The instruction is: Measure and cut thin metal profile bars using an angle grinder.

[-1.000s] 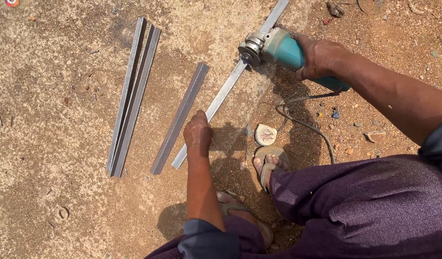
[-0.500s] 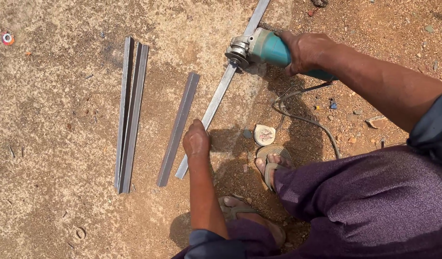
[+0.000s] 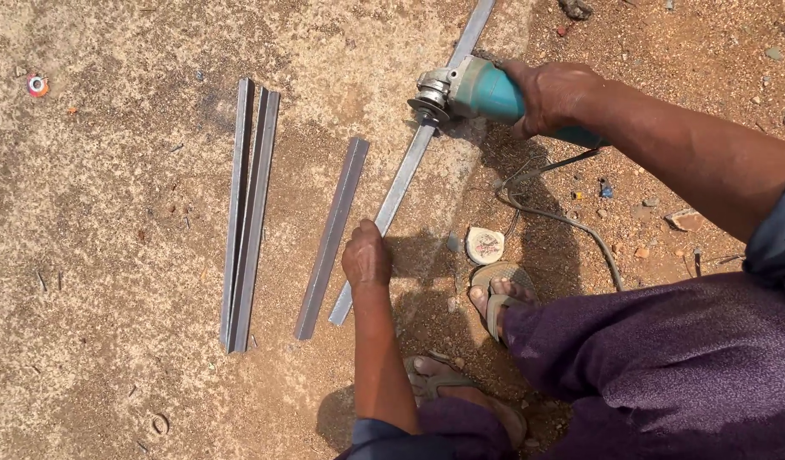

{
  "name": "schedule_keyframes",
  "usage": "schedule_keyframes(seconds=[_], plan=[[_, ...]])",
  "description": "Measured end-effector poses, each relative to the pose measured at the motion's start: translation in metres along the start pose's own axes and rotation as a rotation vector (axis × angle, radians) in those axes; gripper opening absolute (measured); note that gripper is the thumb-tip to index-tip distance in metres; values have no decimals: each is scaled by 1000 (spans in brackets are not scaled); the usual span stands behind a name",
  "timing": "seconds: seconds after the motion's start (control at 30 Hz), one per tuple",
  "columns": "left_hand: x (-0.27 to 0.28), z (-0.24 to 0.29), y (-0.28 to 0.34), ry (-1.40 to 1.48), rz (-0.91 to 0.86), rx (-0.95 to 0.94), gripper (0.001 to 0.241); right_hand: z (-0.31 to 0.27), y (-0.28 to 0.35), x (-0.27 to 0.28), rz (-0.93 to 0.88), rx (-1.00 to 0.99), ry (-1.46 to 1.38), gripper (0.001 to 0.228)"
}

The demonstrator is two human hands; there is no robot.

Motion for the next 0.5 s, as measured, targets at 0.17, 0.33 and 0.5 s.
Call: schedule_keyframes(seconds=[0.17,0.33,0.5], plan=[[15,3,0,30,-50,-2,33,11,4,-8,18,30,-9,106],[18,6,1,16,-165,52,26,6,3,-9,-24,-50,1,100],[25,7,-3,8,-210,38,32,2,0,1,60,4,46,106]])
Point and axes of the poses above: each hand's wrist, its own y-axis away from the middle knuckle, its own x-axis out of the back of the hand, z = x × y, the point moved 1 cm from there along -y, towards the middle knuckle, and after that the axes turned 1 degree about x, right-handed, at the moved point
